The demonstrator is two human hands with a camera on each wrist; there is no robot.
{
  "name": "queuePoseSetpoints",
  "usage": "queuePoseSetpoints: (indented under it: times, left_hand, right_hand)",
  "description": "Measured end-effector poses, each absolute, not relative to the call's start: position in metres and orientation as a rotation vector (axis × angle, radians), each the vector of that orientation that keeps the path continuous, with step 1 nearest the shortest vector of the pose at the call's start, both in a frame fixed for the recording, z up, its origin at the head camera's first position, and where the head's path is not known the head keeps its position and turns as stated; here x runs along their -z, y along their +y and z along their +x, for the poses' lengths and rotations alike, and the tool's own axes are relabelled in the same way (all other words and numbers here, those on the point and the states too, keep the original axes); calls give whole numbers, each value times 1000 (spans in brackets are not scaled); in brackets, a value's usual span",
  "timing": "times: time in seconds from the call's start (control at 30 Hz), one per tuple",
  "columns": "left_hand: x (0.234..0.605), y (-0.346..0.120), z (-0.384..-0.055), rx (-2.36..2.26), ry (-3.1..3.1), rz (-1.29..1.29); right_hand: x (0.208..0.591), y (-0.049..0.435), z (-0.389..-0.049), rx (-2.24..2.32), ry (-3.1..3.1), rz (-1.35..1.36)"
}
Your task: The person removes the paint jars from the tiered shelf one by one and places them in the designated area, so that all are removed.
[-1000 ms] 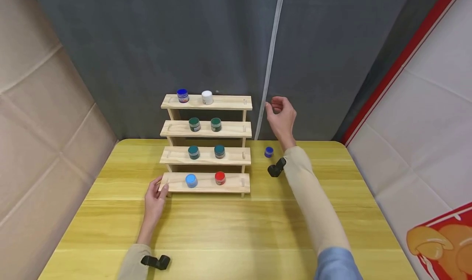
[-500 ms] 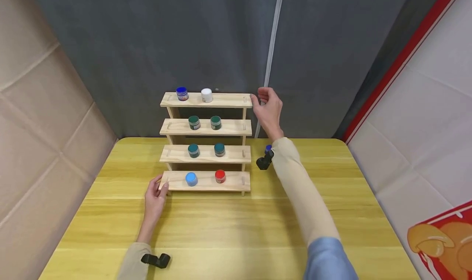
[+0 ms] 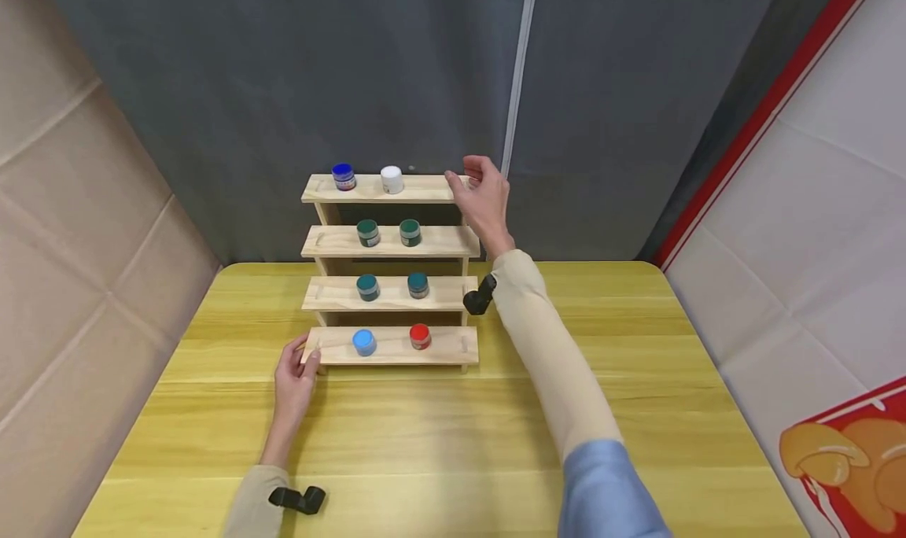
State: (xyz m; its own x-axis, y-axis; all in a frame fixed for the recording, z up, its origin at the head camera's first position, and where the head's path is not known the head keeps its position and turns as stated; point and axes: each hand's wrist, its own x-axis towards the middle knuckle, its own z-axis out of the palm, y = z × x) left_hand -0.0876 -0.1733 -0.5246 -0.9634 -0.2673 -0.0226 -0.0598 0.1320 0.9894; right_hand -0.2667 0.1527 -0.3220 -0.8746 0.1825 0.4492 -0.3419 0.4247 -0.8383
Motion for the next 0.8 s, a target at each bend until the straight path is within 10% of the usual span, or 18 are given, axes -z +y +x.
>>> queuePoseSetpoints:
  times: [0.8]
  left_hand:
    - [522,-166,-87,1953,-2217,313]
  right_hand:
    - [303,105,-270,-1493,-2456,213]
